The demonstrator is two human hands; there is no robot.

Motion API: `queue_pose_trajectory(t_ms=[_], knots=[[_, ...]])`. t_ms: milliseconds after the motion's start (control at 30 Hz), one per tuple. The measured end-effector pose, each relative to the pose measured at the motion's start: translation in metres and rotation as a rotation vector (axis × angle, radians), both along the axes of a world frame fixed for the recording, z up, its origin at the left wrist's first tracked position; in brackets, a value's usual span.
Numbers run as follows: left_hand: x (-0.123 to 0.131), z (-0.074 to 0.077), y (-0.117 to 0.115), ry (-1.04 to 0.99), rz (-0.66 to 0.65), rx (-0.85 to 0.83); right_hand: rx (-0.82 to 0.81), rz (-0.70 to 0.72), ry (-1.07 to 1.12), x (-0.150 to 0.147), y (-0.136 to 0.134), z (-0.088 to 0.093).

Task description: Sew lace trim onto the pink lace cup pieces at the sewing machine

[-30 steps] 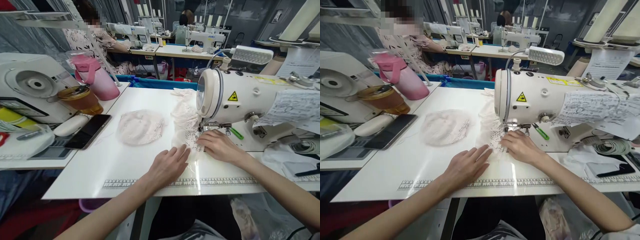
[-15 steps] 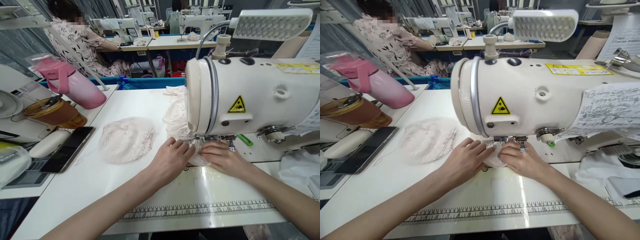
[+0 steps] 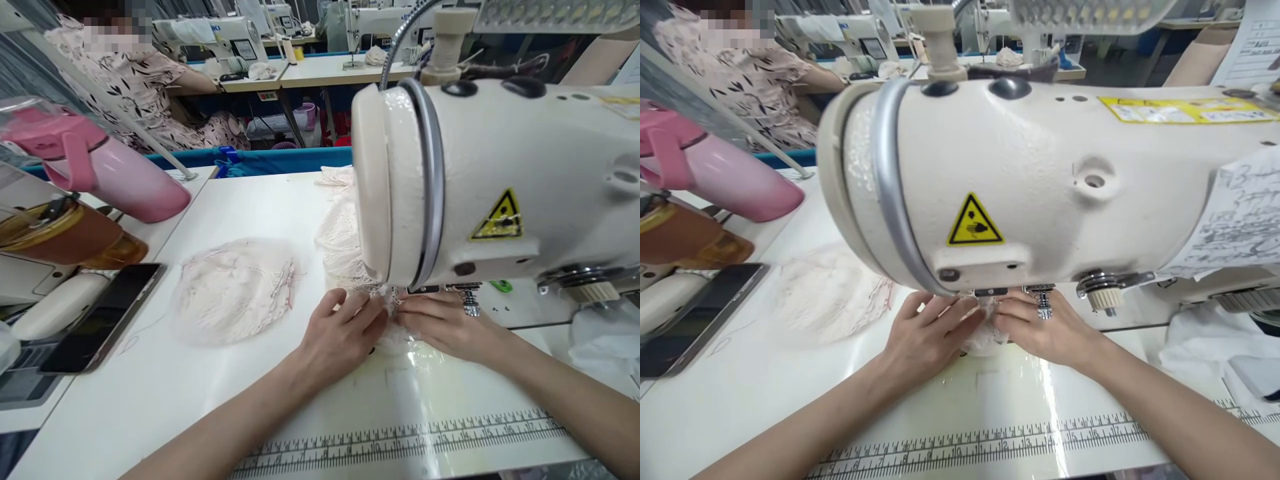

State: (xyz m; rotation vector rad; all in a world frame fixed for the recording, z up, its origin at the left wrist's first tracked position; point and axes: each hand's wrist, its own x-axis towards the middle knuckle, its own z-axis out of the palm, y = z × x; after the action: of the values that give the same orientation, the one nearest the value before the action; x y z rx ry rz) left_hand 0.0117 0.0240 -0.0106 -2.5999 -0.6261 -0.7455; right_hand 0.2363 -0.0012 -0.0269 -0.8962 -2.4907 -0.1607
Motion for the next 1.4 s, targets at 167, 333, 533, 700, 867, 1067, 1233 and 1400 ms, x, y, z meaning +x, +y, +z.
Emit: queue_pose_trajectory(t_ms=[167, 333, 533, 700, 867, 1067, 1233, 1400], knots=[[0.001, -0.007, 0.001, 0.075, 0.000, -0.225, 0.051, 0.066, 0.085, -0.002, 0.005, 0.008], [-0.001, -0.011, 0.002, 0.135, 0.011, -0.305, 0.052, 0.069, 0.106, -0.004, 0.005, 0.011], [-0.001, -0.008, 0.003, 0.153, 0.006, -0.332, 0.064, 0.055, 0.109, -0.005, 0.004, 0.010], [-0.001, -0.005, 0.003, 0.153, 0.011, -0.354, 0.112, 0.039, 0.108, -0.004, 0.003, 0.007], [-0.001, -0.005, 0.003, 0.138, 0.011, -0.359, 0.100, -0.001, 0.078, -0.005, 0.002, 0.005], [-0.001, -0.006, 0.003, 0.148, 0.024, -0.367, 0.209, -0.063, 0.065, -0.006, 0.001, 0.007], [0.001, -0.005, 0.003, 0.166, 0.043, -0.374, 0.239, -0.100, 0.046, -0.006, -0.001, 0.012], [0.002, -0.003, 0.002, 0.164, 0.057, -0.398, 0.233, -0.127, 0.037, -0.005, 0.000, 0.013]])
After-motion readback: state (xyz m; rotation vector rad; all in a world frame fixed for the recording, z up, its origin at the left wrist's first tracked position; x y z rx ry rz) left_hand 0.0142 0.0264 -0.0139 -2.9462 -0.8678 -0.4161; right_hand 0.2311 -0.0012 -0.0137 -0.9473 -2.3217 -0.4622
